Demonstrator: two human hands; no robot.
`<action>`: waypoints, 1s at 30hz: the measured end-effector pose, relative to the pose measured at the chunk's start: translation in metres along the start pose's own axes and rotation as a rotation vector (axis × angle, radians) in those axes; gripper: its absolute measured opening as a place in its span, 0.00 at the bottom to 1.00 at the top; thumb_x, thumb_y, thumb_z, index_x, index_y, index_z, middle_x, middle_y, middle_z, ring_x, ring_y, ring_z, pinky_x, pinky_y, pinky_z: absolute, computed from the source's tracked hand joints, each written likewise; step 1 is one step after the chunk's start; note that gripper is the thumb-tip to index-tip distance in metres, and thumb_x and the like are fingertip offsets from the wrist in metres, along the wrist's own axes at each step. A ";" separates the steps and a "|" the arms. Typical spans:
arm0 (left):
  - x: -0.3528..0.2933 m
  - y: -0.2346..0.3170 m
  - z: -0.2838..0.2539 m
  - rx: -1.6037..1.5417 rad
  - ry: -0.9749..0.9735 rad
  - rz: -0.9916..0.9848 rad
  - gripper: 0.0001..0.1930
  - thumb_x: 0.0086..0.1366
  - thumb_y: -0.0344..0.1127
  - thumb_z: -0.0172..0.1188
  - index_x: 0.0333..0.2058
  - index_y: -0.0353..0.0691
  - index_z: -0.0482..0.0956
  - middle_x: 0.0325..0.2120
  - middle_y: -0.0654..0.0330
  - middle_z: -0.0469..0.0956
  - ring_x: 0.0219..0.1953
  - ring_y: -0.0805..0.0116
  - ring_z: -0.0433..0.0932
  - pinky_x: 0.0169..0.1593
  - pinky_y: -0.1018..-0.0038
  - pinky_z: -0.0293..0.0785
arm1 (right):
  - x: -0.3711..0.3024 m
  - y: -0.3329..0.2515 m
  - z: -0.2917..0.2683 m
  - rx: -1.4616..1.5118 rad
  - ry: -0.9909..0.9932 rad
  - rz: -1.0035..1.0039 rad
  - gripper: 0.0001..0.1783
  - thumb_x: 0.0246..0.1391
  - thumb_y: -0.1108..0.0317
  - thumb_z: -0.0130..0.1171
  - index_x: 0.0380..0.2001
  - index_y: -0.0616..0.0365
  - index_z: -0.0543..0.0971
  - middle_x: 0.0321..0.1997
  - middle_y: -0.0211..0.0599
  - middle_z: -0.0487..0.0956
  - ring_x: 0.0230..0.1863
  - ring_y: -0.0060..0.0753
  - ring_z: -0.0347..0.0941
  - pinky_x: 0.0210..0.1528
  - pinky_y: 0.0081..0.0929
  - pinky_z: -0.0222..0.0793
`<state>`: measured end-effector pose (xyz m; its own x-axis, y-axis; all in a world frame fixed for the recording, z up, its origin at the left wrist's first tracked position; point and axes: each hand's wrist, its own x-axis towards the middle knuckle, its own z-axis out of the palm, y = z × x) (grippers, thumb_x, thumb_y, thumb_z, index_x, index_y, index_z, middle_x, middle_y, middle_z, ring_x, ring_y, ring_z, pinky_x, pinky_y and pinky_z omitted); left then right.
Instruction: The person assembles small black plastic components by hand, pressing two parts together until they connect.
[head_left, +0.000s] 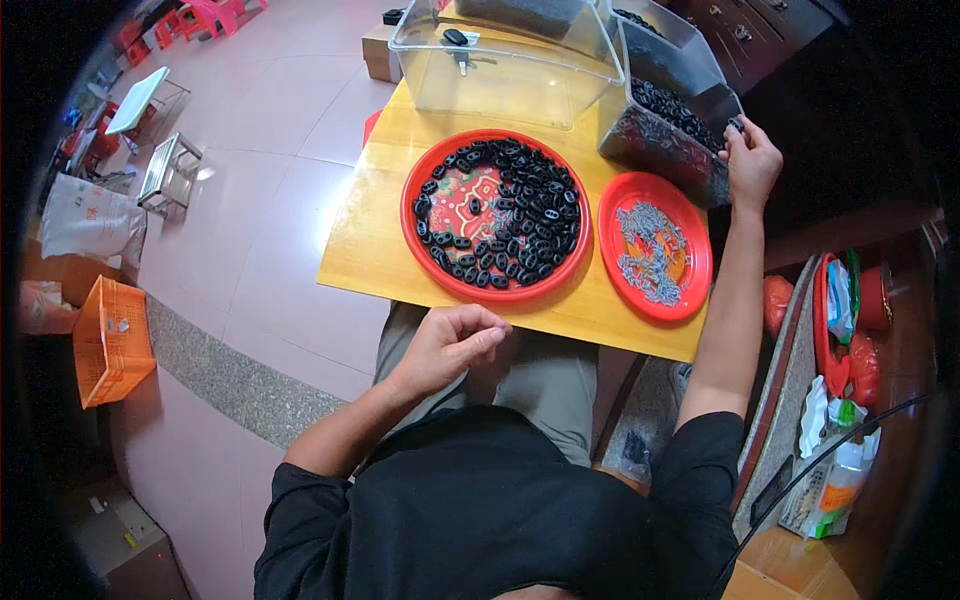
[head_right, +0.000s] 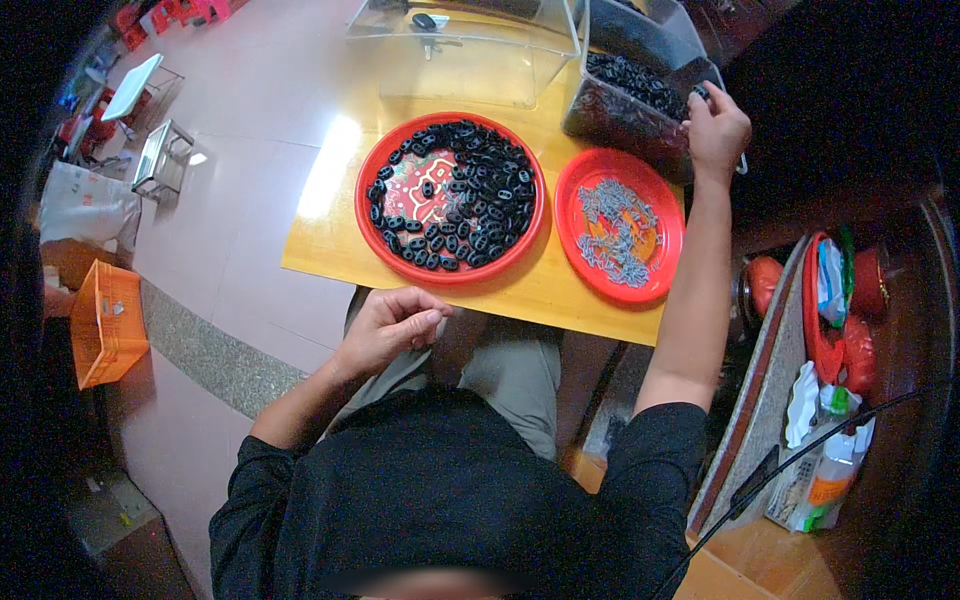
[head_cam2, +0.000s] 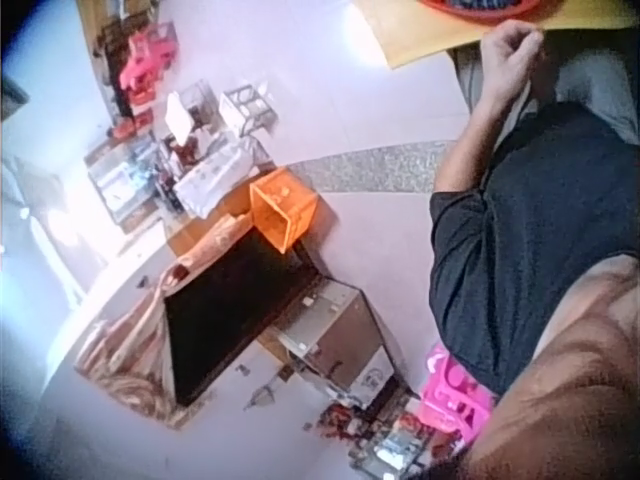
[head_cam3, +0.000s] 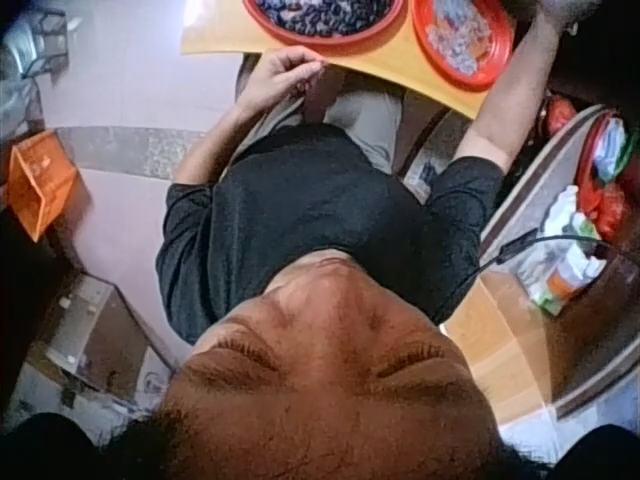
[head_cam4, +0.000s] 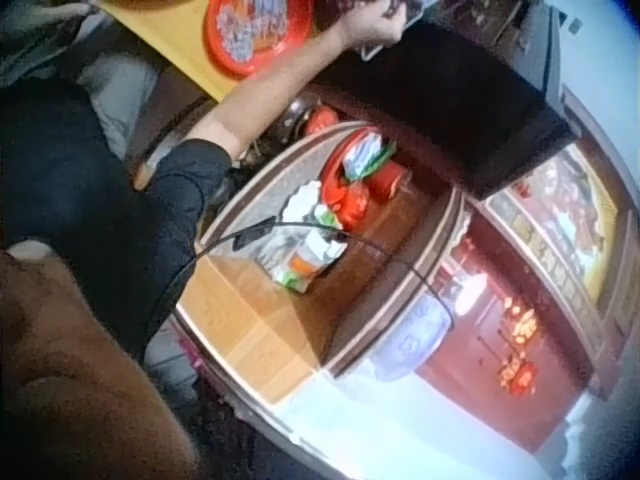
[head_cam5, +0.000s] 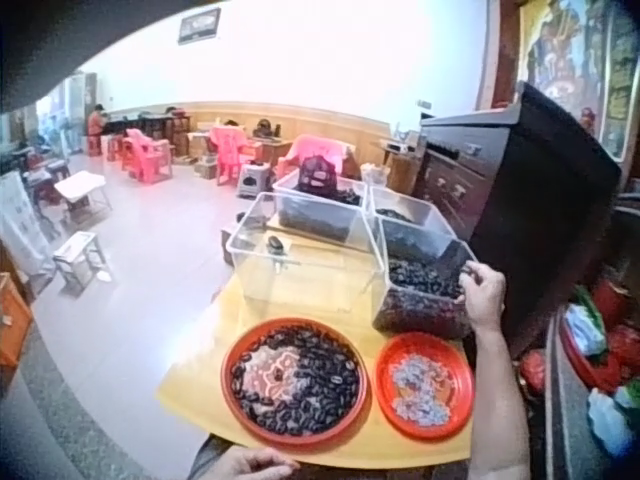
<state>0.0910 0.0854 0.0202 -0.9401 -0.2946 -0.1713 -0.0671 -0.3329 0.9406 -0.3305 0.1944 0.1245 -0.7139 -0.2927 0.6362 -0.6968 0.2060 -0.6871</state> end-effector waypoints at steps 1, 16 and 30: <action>0.001 -0.002 -0.001 0.000 -0.003 -0.017 0.08 0.63 0.33 0.55 0.35 0.33 0.76 0.22 0.68 0.74 0.24 0.84 0.70 0.26 0.86 0.65 | 0.009 0.006 0.002 -0.055 -0.034 0.013 0.18 0.48 0.73 0.57 0.44 0.66 0.75 0.23 0.33 0.77 0.18 0.19 0.71 0.21 0.18 0.69; -0.001 -0.010 -0.012 0.129 0.066 0.054 0.08 0.62 0.31 0.54 0.34 0.31 0.76 0.23 0.66 0.75 0.25 0.82 0.71 0.29 0.83 0.69 | -0.168 -0.087 0.149 -0.236 -0.791 -0.667 0.04 0.44 0.71 0.55 0.21 0.59 0.73 0.24 0.39 0.71 0.30 0.43 0.71 0.29 0.38 0.68; 0.006 0.003 -0.034 0.152 0.152 0.148 0.07 0.62 0.31 0.55 0.34 0.32 0.76 0.22 0.67 0.74 0.24 0.82 0.71 0.29 0.83 0.68 | -0.163 -0.071 0.144 0.333 -0.975 0.171 0.05 0.48 0.75 0.57 0.31 0.63 0.77 0.26 0.37 0.79 0.24 0.22 0.74 0.24 0.18 0.71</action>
<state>0.0962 0.0519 0.0121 -0.8831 -0.4654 -0.0601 0.0068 -0.1408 0.9900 -0.1544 0.0933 0.0190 -0.3318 -0.9412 0.0635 -0.4311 0.0914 -0.8977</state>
